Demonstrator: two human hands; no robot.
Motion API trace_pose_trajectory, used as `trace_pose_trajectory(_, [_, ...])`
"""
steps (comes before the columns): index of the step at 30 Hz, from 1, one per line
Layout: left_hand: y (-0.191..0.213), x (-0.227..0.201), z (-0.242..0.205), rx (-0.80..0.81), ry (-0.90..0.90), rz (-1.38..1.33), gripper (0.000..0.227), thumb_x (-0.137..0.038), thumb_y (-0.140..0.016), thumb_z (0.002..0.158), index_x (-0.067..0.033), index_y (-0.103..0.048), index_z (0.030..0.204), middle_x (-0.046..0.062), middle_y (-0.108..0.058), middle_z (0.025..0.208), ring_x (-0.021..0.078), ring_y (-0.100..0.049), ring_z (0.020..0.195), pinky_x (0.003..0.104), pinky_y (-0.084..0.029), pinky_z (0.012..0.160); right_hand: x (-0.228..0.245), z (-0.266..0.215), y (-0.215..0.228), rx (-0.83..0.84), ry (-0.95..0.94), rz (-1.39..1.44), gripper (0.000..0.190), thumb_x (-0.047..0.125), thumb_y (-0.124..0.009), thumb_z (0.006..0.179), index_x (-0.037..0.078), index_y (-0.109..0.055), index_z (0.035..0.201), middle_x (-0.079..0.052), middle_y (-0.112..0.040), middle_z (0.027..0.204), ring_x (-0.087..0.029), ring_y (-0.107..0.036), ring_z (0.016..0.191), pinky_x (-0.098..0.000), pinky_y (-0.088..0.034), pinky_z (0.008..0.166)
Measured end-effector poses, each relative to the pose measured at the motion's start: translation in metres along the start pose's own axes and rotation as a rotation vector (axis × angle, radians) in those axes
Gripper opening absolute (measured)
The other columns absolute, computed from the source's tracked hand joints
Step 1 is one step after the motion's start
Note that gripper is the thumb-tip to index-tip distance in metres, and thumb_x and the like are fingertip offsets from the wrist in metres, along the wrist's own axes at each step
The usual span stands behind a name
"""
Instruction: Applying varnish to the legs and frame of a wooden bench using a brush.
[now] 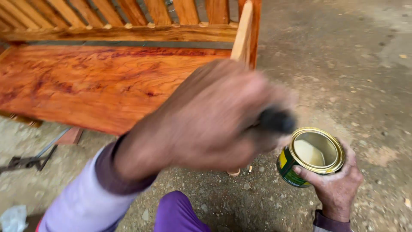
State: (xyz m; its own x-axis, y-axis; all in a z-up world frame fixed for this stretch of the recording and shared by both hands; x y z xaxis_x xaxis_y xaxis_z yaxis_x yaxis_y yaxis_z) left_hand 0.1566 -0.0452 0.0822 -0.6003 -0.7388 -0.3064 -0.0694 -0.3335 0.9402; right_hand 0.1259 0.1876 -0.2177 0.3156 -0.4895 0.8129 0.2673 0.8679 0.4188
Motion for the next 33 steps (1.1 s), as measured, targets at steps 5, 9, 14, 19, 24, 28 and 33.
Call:
trace_pose_trajectory(5, [0.013,-0.005,-0.098,-0.287,-0.12,-0.215,0.02,-0.022,-0.074,0.093,-0.0058,-0.07,0.103,0.001,-0.064,0.067,0.0144,-0.064,0.056,0.037,-0.046,0.05,0.034,-0.032,0.026,-0.103,-0.021,-0.12,0.108,0.038,-0.097,0.053,-0.002,-0.056,0.145,-0.015,-0.073,0.126,-0.024,-0.07,0.118,-0.0392,-0.056,0.106])
trace_pose_trajectory(9, [-0.011,0.012,-0.178,-0.555,-0.125,-0.259,0.022,-0.018,-0.077,0.094,-0.0053,-0.072,0.112,0.004,-0.066,0.077,0.0119,-0.063,0.059,0.031,-0.047,0.05,0.072,-0.061,0.038,-0.153,0.006,-0.184,0.109,0.038,-0.098,0.055,-0.003,-0.055,0.146,-0.016,-0.072,0.122,-0.024,-0.07,0.12,-0.0384,-0.055,0.107])
trace_pose_trajectory(14, [-0.096,0.039,-0.258,-0.931,-0.003,-0.224,0.025,-0.018,-0.076,0.093,-0.0027,-0.071,0.112,0.01,-0.076,0.086,0.0087,-0.061,0.055,0.028,-0.051,0.049,0.103,-0.09,0.036,-0.191,0.024,-0.154,0.104,0.038,-0.097,0.058,-0.005,-0.053,0.143,-0.016,-0.071,0.125,-0.024,-0.069,0.118,-0.0377,-0.056,0.109])
trace_pose_trajectory(19, [-0.163,0.064,-0.286,-1.343,0.154,-0.301,0.022,-0.014,-0.072,0.097,0.0015,-0.068,0.112,0.017,-0.075,0.098,0.0258,-0.076,0.076,0.034,-0.064,0.066,0.084,-0.123,0.023,-0.243,-0.076,-0.066,0.103,0.035,-0.097,0.059,-0.005,-0.053,0.143,-0.014,-0.071,0.124,-0.022,-0.069,0.121,-0.0349,-0.056,0.107])
trace_pose_trajectory(24, [-0.174,0.062,-0.273,-1.224,0.114,-0.438,0.023,-0.009,-0.075,0.094,0.0041,-0.067,0.111,0.015,-0.072,0.09,0.0238,-0.071,0.071,0.035,-0.058,0.064,0.092,-0.148,0.01,-0.23,-0.094,-0.034,0.105,0.032,-0.097,0.061,-0.005,-0.051,0.147,-0.014,-0.069,0.13,-0.021,-0.068,0.122,-0.0345,-0.056,0.108])
trace_pose_trajectory(28, [-0.19,0.042,-0.284,-0.944,-0.111,-0.554,0.026,-0.004,-0.079,0.09,0.0005,-0.068,0.113,0.009,-0.066,0.078,0.0192,-0.062,0.06,0.035,-0.05,0.056,0.088,-0.154,0.006,-0.224,-0.092,-0.108,0.102,0.028,-0.096,0.061,-0.005,-0.054,0.148,-0.015,-0.069,0.133,-0.023,-0.067,0.124,-0.0359,-0.054,0.109])
trace_pose_trajectory(33, [-0.175,0.053,-0.294,-1.005,-0.072,-0.417,0.032,-0.003,-0.08,0.088,0.0007,-0.068,0.117,0.007,-0.064,0.078,0.0171,-0.062,0.061,0.033,-0.051,0.055,0.077,-0.135,-0.01,-0.189,-0.055,0.002,0.1,0.03,-0.096,0.061,-0.004,-0.055,0.145,-0.014,-0.069,0.131,-0.022,-0.068,0.121,-0.0359,-0.055,0.108])
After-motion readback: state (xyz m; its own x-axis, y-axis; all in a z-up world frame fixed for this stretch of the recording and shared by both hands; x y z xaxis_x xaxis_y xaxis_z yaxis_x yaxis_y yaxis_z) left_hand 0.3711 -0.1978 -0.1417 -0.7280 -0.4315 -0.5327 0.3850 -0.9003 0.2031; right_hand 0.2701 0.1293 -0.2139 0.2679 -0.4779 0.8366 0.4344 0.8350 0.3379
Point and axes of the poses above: each hand's wrist, its own z-axis towards the middle knuckle, its own y-axis out of the back of the hand, x = y × z, the point moved 7 cm from there along z, towards the middle knuckle
